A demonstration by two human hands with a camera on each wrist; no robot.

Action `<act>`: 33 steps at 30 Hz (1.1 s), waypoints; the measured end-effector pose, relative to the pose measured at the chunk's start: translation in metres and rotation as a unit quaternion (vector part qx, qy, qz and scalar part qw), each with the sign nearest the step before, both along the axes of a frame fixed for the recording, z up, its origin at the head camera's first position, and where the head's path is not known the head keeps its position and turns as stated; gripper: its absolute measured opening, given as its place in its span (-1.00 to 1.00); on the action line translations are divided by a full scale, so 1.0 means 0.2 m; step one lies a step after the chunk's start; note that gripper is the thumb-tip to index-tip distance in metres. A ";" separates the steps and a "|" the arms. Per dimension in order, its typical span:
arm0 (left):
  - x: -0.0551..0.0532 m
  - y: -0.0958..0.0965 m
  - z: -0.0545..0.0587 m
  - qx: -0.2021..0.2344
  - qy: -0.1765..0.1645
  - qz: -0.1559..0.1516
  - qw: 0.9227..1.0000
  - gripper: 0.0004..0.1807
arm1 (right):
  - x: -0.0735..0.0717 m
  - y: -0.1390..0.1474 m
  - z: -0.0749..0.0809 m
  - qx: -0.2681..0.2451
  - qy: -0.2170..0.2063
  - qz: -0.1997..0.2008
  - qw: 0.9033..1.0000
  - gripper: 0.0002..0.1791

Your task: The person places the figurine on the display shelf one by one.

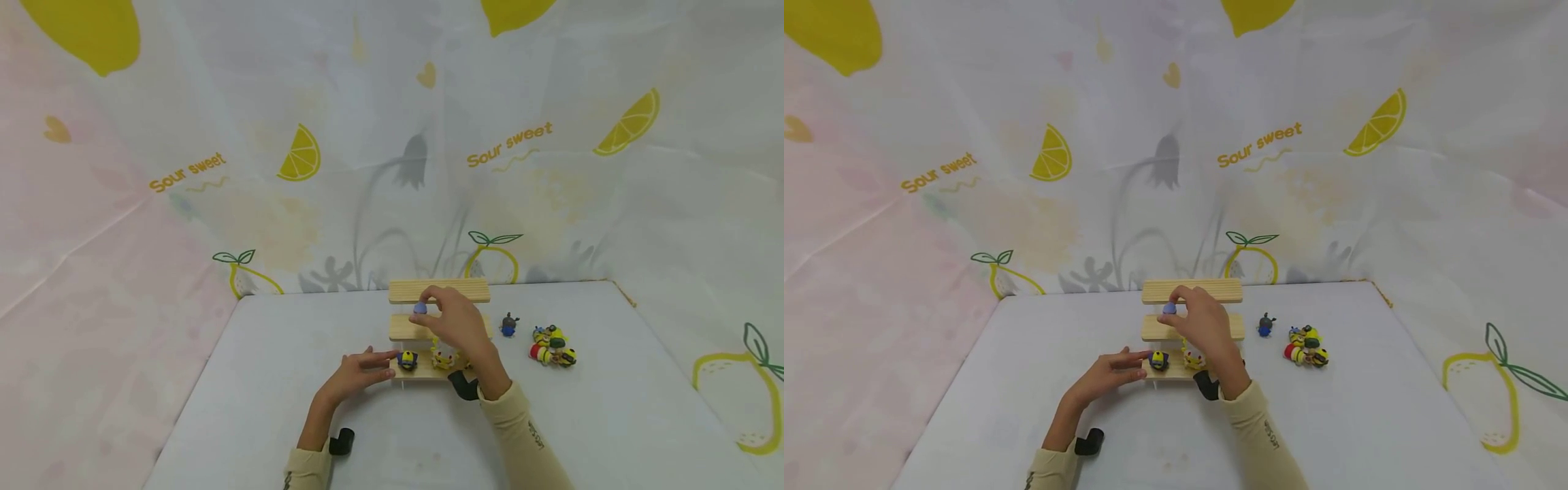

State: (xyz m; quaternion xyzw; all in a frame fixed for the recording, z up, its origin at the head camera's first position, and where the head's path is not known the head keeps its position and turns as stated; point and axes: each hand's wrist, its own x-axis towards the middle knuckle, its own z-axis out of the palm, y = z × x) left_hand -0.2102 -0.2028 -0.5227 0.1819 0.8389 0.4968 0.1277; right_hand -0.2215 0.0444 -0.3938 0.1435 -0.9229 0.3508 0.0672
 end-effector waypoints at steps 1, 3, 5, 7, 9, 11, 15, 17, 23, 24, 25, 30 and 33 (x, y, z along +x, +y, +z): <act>0.00 0.00 0.00 0.000 -0.001 0.000 1.000 -0.56 | -0.01 -0.02 0.00 0.002 0.001 0.000 1.000 -0.69; 0.00 0.00 0.00 0.000 -0.001 -0.001 1.000 -0.56 | -0.01 -0.04 -0.01 0.005 0.001 -0.003 1.000 -0.70; 0.00 0.00 0.00 0.001 0.000 -0.001 1.000 -0.56 | -0.02 -0.07 -0.02 0.012 0.002 -0.011 1.000 -0.69; 0.00 -0.01 0.00 0.002 -0.001 -0.001 1.000 -0.56 | -0.02 -0.10 -0.02 0.020 0.001 -0.020 1.000 -0.68; 0.00 -0.01 0.00 0.003 -0.001 0.000 1.000 -0.56 | -0.03 -0.12 -0.03 0.030 -0.002 -0.024 0.999 -0.67; 0.00 -0.01 0.00 0.005 -0.004 0.001 1.000 -0.56 | -0.03 -0.15 -0.03 0.044 0.004 -0.028 0.999 -0.66; 0.01 -0.01 0.00 0.006 -0.008 0.003 1.000 -0.56 | -0.03 -0.19 -0.04 0.064 0.008 -0.038 0.997 -0.65; 0.01 0.00 0.00 0.007 -0.011 0.004 1.000 -0.56 | -0.03 -0.20 -0.05 0.071 0.008 -0.043 0.997 -0.66; 0.01 0.00 0.00 0.010 -0.006 0.003 1.000 -0.57 | -0.04 -0.23 -0.09 0.080 0.003 -0.052 0.995 -0.69; 0.00 0.00 -0.01 0.010 -0.004 0.002 1.000 -0.57 | -0.04 -0.23 -0.10 0.082 0.003 -0.052 0.995 -0.69; 0.00 0.00 -0.01 0.010 -0.003 0.001 1.000 -0.57 | -0.04 -0.23 -0.11 0.082 0.001 -0.053 0.995 -0.69; 0.00 0.00 0.00 0.008 0.000 -0.002 1.000 -0.57 | -0.04 -0.23 -0.12 0.078 0.005 -0.049 0.996 -0.69; 0.00 0.00 0.01 0.006 -0.001 -0.002 1.000 -0.57 | -0.04 -0.23 -0.13 0.079 0.011 -0.046 0.996 -0.67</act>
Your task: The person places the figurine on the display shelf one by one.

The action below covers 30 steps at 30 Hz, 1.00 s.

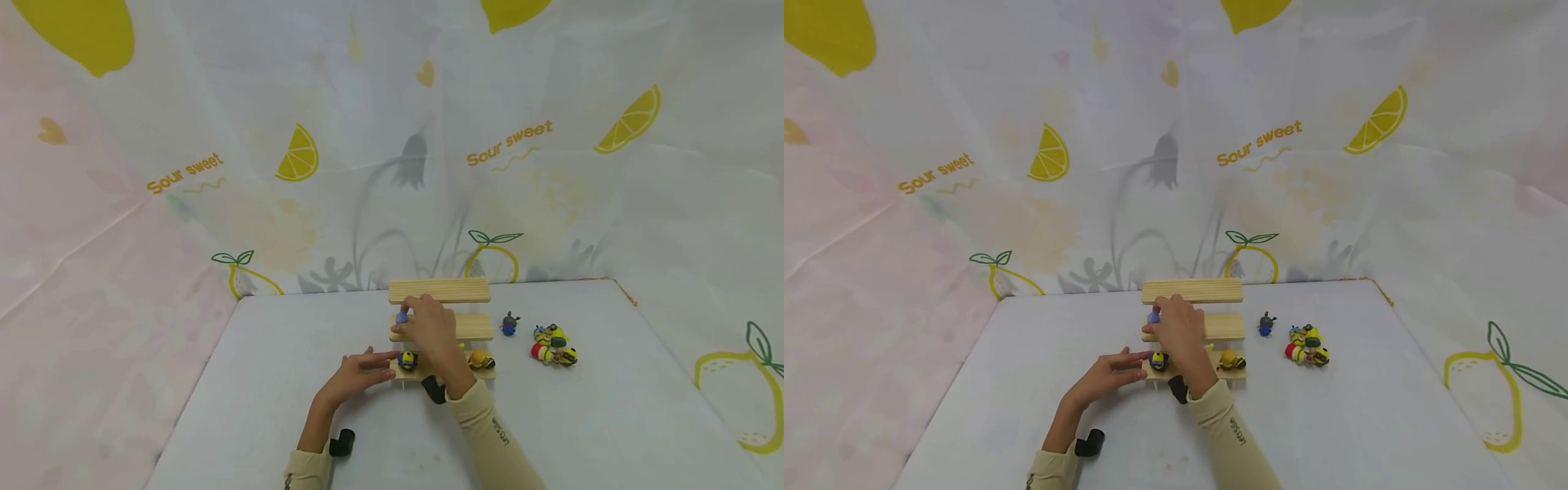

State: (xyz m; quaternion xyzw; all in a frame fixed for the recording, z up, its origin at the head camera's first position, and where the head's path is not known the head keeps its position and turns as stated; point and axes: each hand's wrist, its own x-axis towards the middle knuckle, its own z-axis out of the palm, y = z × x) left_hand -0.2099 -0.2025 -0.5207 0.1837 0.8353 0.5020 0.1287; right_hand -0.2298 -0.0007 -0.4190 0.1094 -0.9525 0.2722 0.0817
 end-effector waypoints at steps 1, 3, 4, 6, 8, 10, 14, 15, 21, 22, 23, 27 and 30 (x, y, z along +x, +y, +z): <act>0.00 0.00 0.00 0.000 -0.001 0.000 1.000 -0.57 | 0.00 0.00 0.00 0.001 0.001 0.001 1.000 -0.67; 0.00 0.00 0.00 0.000 -0.001 0.000 1.000 -0.57 | 0.00 0.00 0.00 0.001 0.004 0.002 1.000 -0.66; 0.00 0.00 0.01 0.000 -0.002 0.000 1.000 -0.56 | 0.00 0.00 0.00 0.002 0.005 0.002 1.000 -0.66; 0.00 0.00 0.01 0.000 -0.003 -0.001 1.000 -0.56 | 0.00 0.01 -0.01 0.003 0.006 0.003 1.000 -0.65; 0.00 0.01 0.01 0.000 -0.003 0.000 1.000 -0.56 | 0.01 0.01 -0.01 0.002 0.006 0.005 1.000 -0.63; 0.00 0.01 0.00 0.002 -0.003 -0.001 1.000 -0.56 | 0.01 0.01 -0.01 0.003 0.004 0.007 1.000 -0.60; 0.01 0.01 0.01 0.009 -0.003 0.001 1.000 -0.57 | 0.02 0.04 0.01 0.007 -0.001 0.002 1.000 -0.53; 0.01 0.01 0.01 0.007 -0.003 0.001 1.000 -0.57 | 0.03 0.04 0.02 0.008 0.000 0.000 1.000 -0.52; 0.00 0.00 -0.01 -0.009 0.000 -0.001 1.000 -0.55 | 0.06 0.14 0.07 0.006 0.020 -0.002 1.000 -0.54; 0.00 0.00 -0.01 -0.010 0.000 0.000 1.000 -0.54 | 0.06 0.16 0.08 0.005 0.020 -0.001 1.000 -0.55; 0.00 0.00 -0.01 -0.011 0.001 0.001 1.000 -0.54 | 0.07 0.18 0.09 0.003 0.020 0.002 1.000 -0.56; 0.00 -0.01 -0.01 -0.013 0.002 0.004 1.000 -0.55 | 0.08 0.26 0.11 -0.005 0.016 0.016 1.000 -0.59; 0.00 -0.01 -0.02 -0.011 0.001 0.002 1.000 -0.55 | 0.09 0.32 0.12 -0.003 0.009 0.018 1.000 -0.61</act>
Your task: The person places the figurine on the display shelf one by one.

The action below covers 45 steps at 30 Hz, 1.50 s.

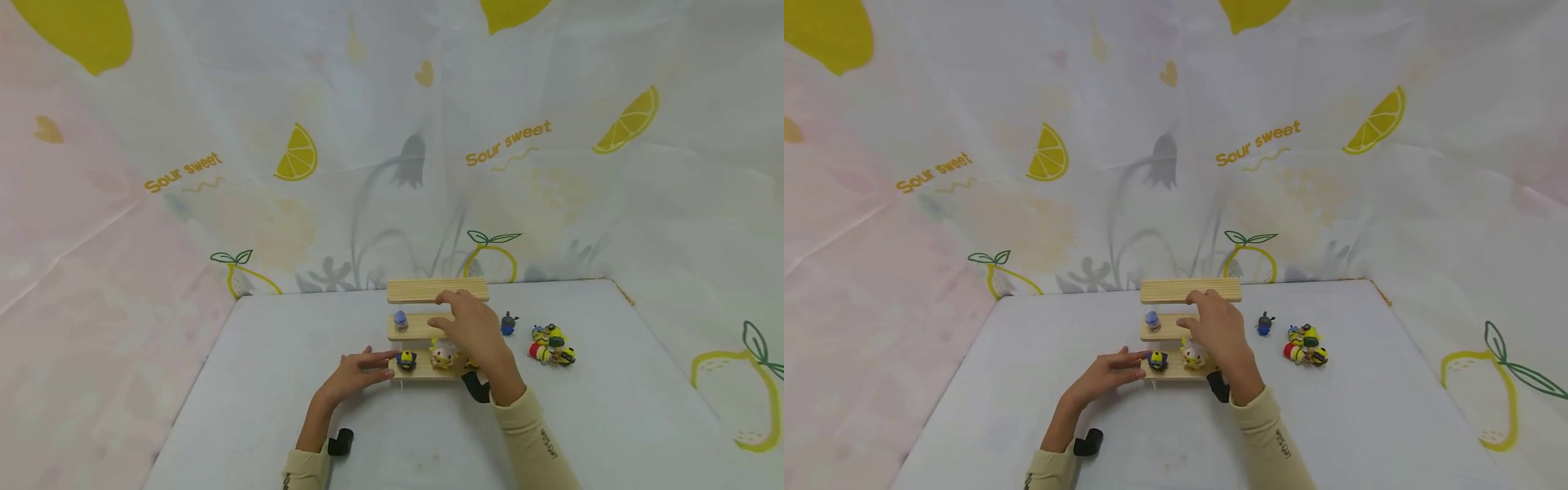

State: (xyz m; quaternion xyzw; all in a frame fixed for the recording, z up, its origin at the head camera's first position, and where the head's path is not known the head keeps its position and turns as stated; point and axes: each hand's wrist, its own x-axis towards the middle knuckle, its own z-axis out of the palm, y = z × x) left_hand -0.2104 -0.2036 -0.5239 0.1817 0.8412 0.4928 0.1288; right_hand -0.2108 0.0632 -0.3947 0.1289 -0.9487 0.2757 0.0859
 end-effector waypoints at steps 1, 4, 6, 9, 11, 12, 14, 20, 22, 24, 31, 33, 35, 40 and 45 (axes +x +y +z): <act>0.00 0.00 0.00 0.000 -0.001 -0.001 1.000 -0.55 | 0.00 0.02 0.00 0.002 -0.004 0.001 1.000 -0.61; 0.00 0.00 0.00 0.001 -0.001 -0.001 1.000 -0.55 | 0.01 0.08 0.00 0.007 -0.019 0.001 1.000 -0.62; 0.00 0.00 0.00 0.002 -0.001 -0.001 1.000 -0.55 | 0.01 0.11 0.00 0.006 -0.028 0.005 1.000 -0.62; 0.00 0.00 0.00 0.004 0.002 -0.001 1.000 -0.54 | 0.00 0.17 -0.02 0.001 -0.029 0.010 1.000 -0.62; 0.00 0.00 0.00 0.005 0.004 -0.003 1.000 -0.54 | 0.00 0.20 -0.03 -0.006 -0.024 0.020 0.999 -0.63; 0.00 0.00 0.01 0.005 0.004 -0.003 1.000 -0.54 | -0.01 0.21 -0.03 -0.010 -0.019 0.027 0.999 -0.64; 0.00 0.00 0.00 0.005 0.004 -0.003 1.000 -0.54 | -0.01 0.24 -0.04 -0.022 -0.012 0.042 0.999 -0.66; 0.00 0.00 0.00 0.003 0.000 -0.003 1.000 -0.55 | -0.01 0.33 -0.04 -0.045 0.004 0.062 0.997 -0.69; 0.00 0.01 0.00 0.005 -0.002 -0.002 1.000 -0.55 | -0.02 0.36 -0.05 -0.044 0.010 0.060 0.997 -0.71; 0.01 0.01 0.01 0.007 -0.006 0.000 1.000 -0.55 | -0.02 0.39 -0.05 -0.044 0.017 0.057 0.997 -0.72; 0.01 0.00 0.00 0.009 -0.010 0.002 1.000 -0.53 | -0.04 0.49 -0.08 -0.047 0.018 0.042 0.998 -0.73; 0.01 0.00 0.00 0.012 -0.009 0.002 1.000 -0.55 | -0.04 0.50 -0.09 -0.039 0.012 0.035 0.999 -0.72; 0.01 0.00 0.00 0.017 -0.010 0.001 1.000 -0.56 | -0.04 0.52 -0.10 -0.035 0.007 0.031 0.999 -0.72; 0.01 0.00 -0.01 0.023 -0.007 -0.002 1.000 -0.58 | -0.04 0.56 -0.13 -0.028 0.002 0.021 0.999 -0.73; 0.01 0.00 -0.01 0.015 0.000 0.001 1.000 -0.57 | -0.06 0.59 -0.17 -0.029 -0.002 0.013 0.999 -0.72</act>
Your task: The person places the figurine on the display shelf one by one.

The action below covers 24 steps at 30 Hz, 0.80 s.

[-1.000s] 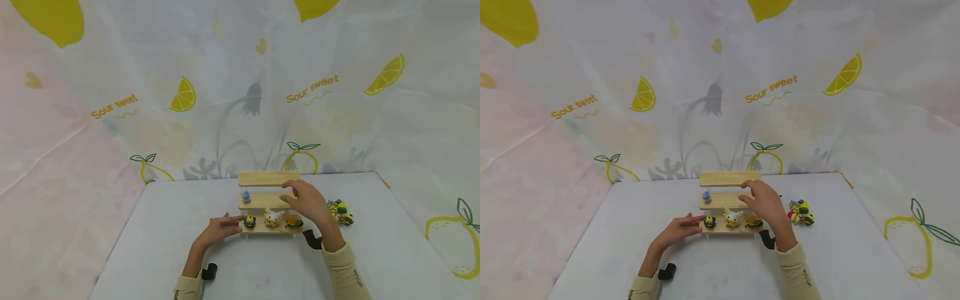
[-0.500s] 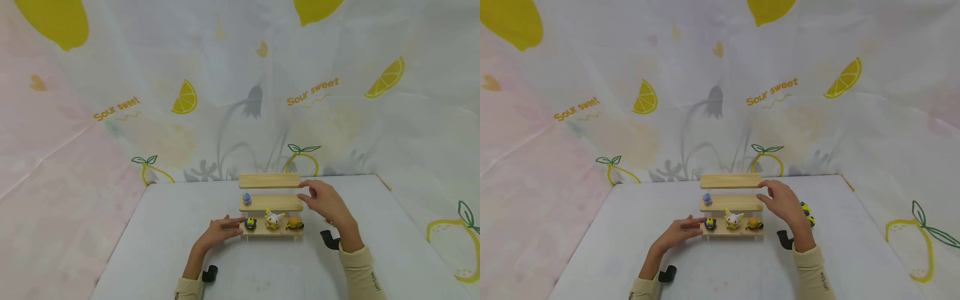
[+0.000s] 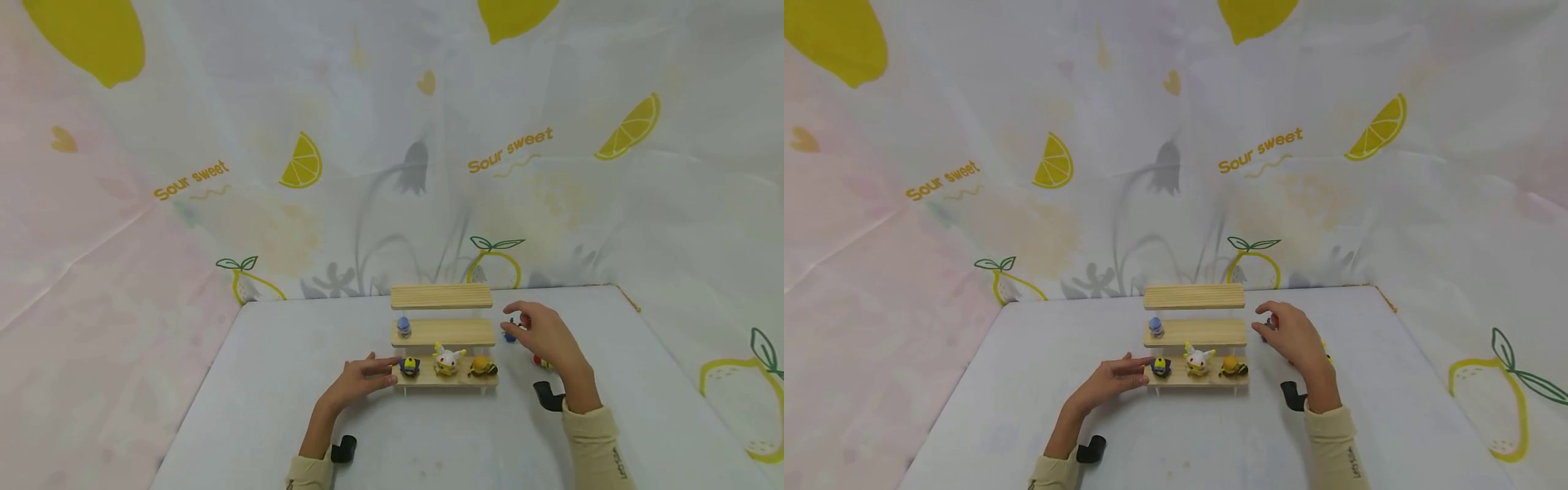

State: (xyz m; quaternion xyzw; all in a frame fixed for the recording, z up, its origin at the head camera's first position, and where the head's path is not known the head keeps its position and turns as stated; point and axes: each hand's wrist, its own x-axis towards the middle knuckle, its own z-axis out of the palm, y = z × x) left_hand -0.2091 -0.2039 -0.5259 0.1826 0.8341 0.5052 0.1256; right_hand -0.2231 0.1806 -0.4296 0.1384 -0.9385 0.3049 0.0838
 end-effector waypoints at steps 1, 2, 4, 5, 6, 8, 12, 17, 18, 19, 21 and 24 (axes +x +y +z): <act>0.00 0.00 0.00 -0.001 0.000 0.001 1.000 -0.57 | 0.00 0.00 -0.01 -0.001 0.000 -0.002 1.000 -0.72; 0.00 0.00 0.00 -0.001 0.000 0.001 1.000 -0.57 | -0.01 0.01 -0.02 -0.003 -0.002 -0.005 1.000 -0.72; 0.00 0.00 0.00 -0.001 -0.002 0.001 1.000 -0.57 | -0.02 0.01 -0.04 -0.006 -0.007 -0.013 1.000 -0.71; 0.00 0.00 0.00 0.000 -0.002 0.001 1.000 -0.57 | -0.03 0.01 -0.05 -0.005 -0.011 -0.020 1.000 -0.71; 0.00 0.00 0.00 -0.001 -0.003 0.001 1.000 -0.57 | -0.04 0.02 -0.07 -0.002 -0.015 -0.027 1.000 -0.70; 0.00 0.00 0.00 0.001 -0.004 -0.001 1.000 -0.57 | -0.06 0.02 -0.09 0.006 -0.028 -0.043 0.999 -0.68; 0.00 0.00 0.00 0.004 -0.004 -0.004 1.000 -0.56 | -0.10 0.01 -0.13 0.035 -0.061 -0.073 0.995 -0.62; 0.01 0.00 0.00 0.000 -0.002 -0.003 1.000 -0.56 | -0.15 0.01 -0.18 0.058 -0.099 -0.091 0.989 -0.57; 0.01 0.00 0.00 -0.001 -0.002 -0.002 1.000 -0.56 | -0.16 0.01 -0.20 0.063 -0.104 -0.095 0.988 -0.56; 0.01 0.00 0.00 0.000 -0.002 -0.002 1.000 -0.56 | -0.17 0.01 -0.20 0.068 -0.110 -0.100 0.987 -0.56; 0.01 0.00 0.00 0.001 -0.003 -0.003 1.000 -0.56 | -0.18 0.01 -0.22 0.077 -0.120 -0.113 0.983 -0.54; 0.00 0.00 0.00 0.002 -0.004 -0.005 1.000 -0.56 | -0.20 0.01 -0.23 0.087 -0.135 -0.136 0.978 -0.48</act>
